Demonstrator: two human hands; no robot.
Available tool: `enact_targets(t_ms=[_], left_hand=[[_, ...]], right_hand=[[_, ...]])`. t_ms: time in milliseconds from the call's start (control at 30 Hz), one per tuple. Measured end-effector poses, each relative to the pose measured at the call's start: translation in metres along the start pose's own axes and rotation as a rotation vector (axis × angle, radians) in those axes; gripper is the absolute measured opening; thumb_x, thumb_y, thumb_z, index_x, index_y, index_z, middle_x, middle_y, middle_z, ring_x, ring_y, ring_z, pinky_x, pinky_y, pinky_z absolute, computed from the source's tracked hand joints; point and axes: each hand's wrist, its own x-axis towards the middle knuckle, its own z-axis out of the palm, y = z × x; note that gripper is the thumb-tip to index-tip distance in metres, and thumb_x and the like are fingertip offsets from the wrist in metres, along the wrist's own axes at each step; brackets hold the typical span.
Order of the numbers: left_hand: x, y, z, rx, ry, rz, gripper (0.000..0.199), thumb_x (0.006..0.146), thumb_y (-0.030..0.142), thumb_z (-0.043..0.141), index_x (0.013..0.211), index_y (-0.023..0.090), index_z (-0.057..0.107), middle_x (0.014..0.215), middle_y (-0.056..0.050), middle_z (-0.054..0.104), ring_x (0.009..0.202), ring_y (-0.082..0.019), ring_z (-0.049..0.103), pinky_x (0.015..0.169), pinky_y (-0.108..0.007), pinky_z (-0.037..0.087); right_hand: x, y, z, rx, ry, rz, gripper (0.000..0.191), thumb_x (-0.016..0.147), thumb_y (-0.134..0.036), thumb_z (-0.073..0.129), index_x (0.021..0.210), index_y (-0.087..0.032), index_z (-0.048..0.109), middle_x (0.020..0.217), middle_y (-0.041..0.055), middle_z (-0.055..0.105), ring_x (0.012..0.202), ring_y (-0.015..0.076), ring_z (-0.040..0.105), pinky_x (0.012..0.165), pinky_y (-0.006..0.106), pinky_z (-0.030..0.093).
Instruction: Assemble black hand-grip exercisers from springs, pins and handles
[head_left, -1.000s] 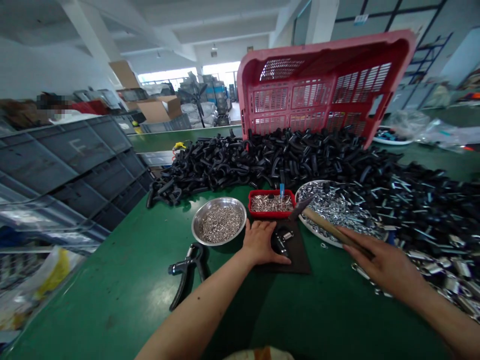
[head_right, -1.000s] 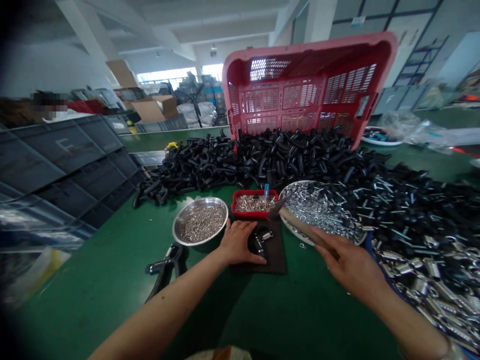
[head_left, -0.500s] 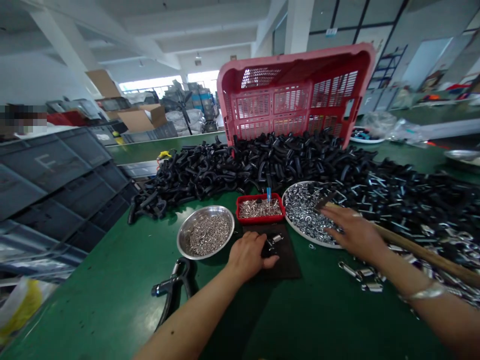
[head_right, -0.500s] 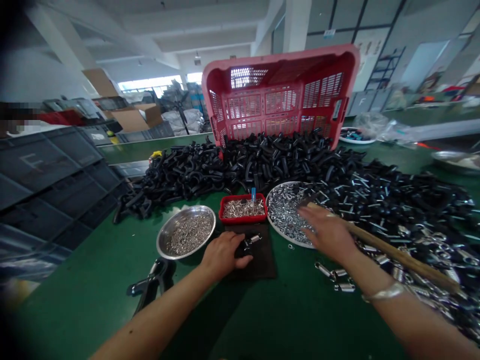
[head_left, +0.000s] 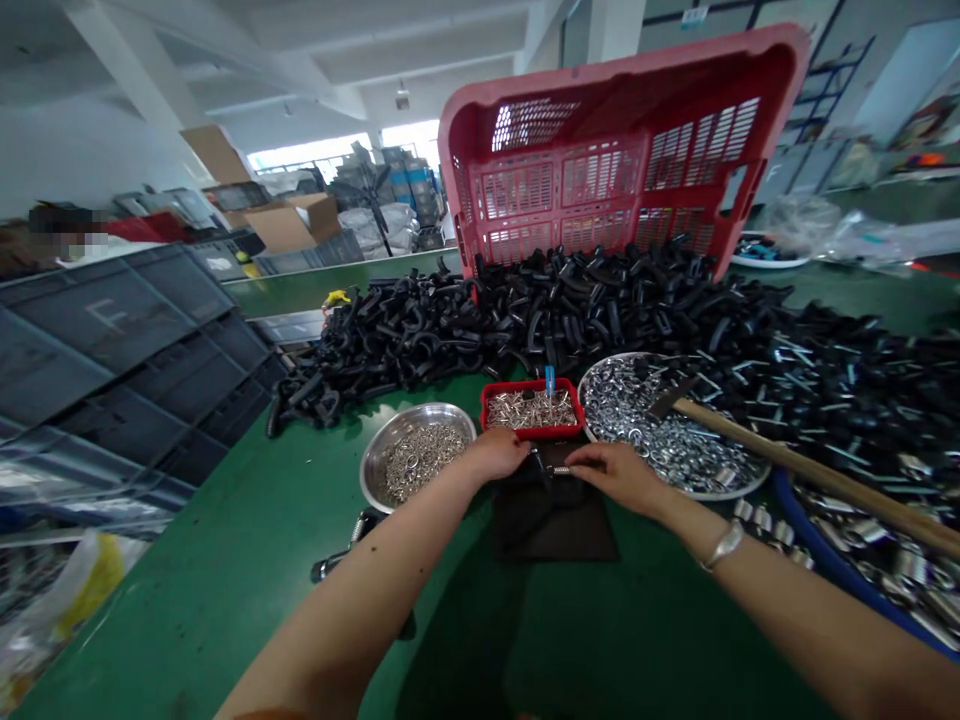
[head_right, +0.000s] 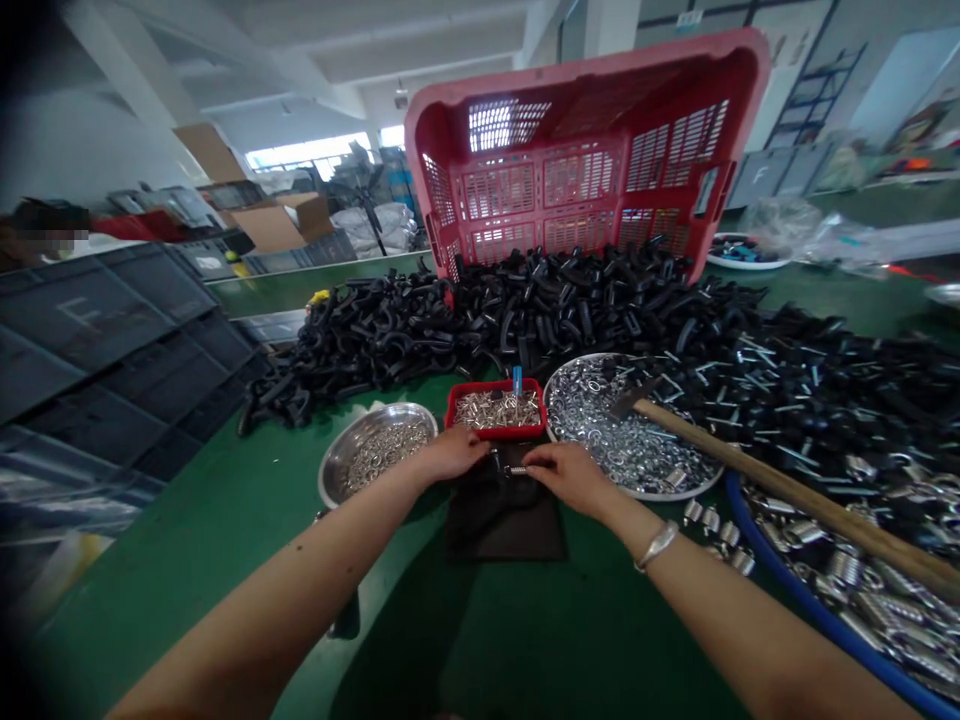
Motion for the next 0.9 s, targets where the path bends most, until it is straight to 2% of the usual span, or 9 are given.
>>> enact_targets(t_ms=[100,233,300,400,500,600,733,900], left_hand=[[-0.011,0.002,0.012,0.106,0.113,-0.003,0.036,0.082,0.036,0.039,0.096,0.012,0.062,0.101,-0.016,0.062,0.098,-0.031,0.055,0.083,-0.045,0.041],[-0.03,-0.002,0.027,0.186,0.256,0.145,0.036,0.082,0.032,0.043,0.113,0.017,0.053,0.114,-0.008,0.058,0.104,-0.024,0.052,0.088,-0.036,0.041],[-0.035,-0.005,0.034,0.18,0.276,0.179,0.039,0.082,0.031,0.045,0.119,0.018,0.049,0.119,-0.005,0.055,0.105,-0.022,0.051,0.089,-0.033,0.042],[-0.036,-0.007,0.037,0.169,0.285,0.156,0.042,0.082,0.032,0.046,0.123,0.02,0.046,0.123,-0.003,0.054,0.105,-0.021,0.052,0.087,-0.032,0.043],[-0.036,-0.007,0.034,0.207,0.281,0.078,0.047,0.081,0.039,0.047,0.124,0.021,0.045,0.117,-0.005,0.057,0.101,-0.023,0.054,0.081,-0.035,0.045],[-0.037,-0.009,0.033,0.235,0.267,0.017,0.051,0.08,0.049,0.045,0.124,0.023,0.045,0.11,-0.006,0.061,0.094,-0.024,0.057,0.077,-0.035,0.045],[-0.038,-0.016,0.039,0.182,0.3,0.046,0.048,0.083,0.05,0.039,0.123,0.025,0.046,0.115,-0.004,0.059,0.096,-0.022,0.056,0.08,-0.033,0.043],[-0.037,-0.019,0.045,0.112,0.341,0.046,0.043,0.086,0.046,0.036,0.121,0.025,0.048,0.117,-0.002,0.058,0.095,-0.022,0.055,0.08,-0.033,0.043]], right_hand=[[0.0,-0.004,0.004,-0.09,-0.004,0.017,0.018,0.077,-0.024,0.051,0.084,-0.019,0.067,0.083,0.0018,0.069,0.075,0.0148,0.062,0.069,0.027,0.047],[0.013,-0.008,-0.003,-0.21,0.008,0.042,0.012,0.073,-0.024,0.056,0.077,-0.02,0.067,0.079,0.0016,0.068,0.076,0.0165,0.061,0.07,0.027,0.045],[0.031,-0.01,-0.01,-0.269,0.07,0.079,0.018,0.076,-0.026,0.053,0.086,-0.018,0.066,0.087,0.0041,0.067,0.082,0.0177,0.06,0.076,0.028,0.043],[0.07,-0.011,-0.015,-0.347,0.183,0.172,0.03,0.081,-0.024,0.044,0.103,-0.011,0.059,0.097,0.0119,0.065,0.091,0.0215,0.059,0.082,0.033,0.041],[0.109,-0.009,-0.01,-0.379,0.212,0.26,0.027,0.074,-0.024,0.053,0.094,-0.007,0.061,0.091,0.0161,0.065,0.09,0.025,0.059,0.079,0.034,0.042],[0.132,-0.004,-0.002,-0.362,0.236,0.325,0.022,0.065,-0.02,0.061,0.083,-0.008,0.062,0.087,0.0163,0.066,0.086,0.0253,0.061,0.076,0.031,0.044],[0.127,0.0,-0.002,-0.291,0.334,0.333,0.016,0.07,-0.019,0.054,0.084,-0.011,0.059,0.083,0.0119,0.066,0.08,0.0214,0.062,0.072,0.029,0.046],[0.076,-0.015,-0.001,-0.135,0.433,0.229,0.022,0.082,-0.032,0.044,0.097,-0.016,0.047,0.081,0.0072,0.065,0.07,0.0172,0.064,0.063,0.029,0.05]])
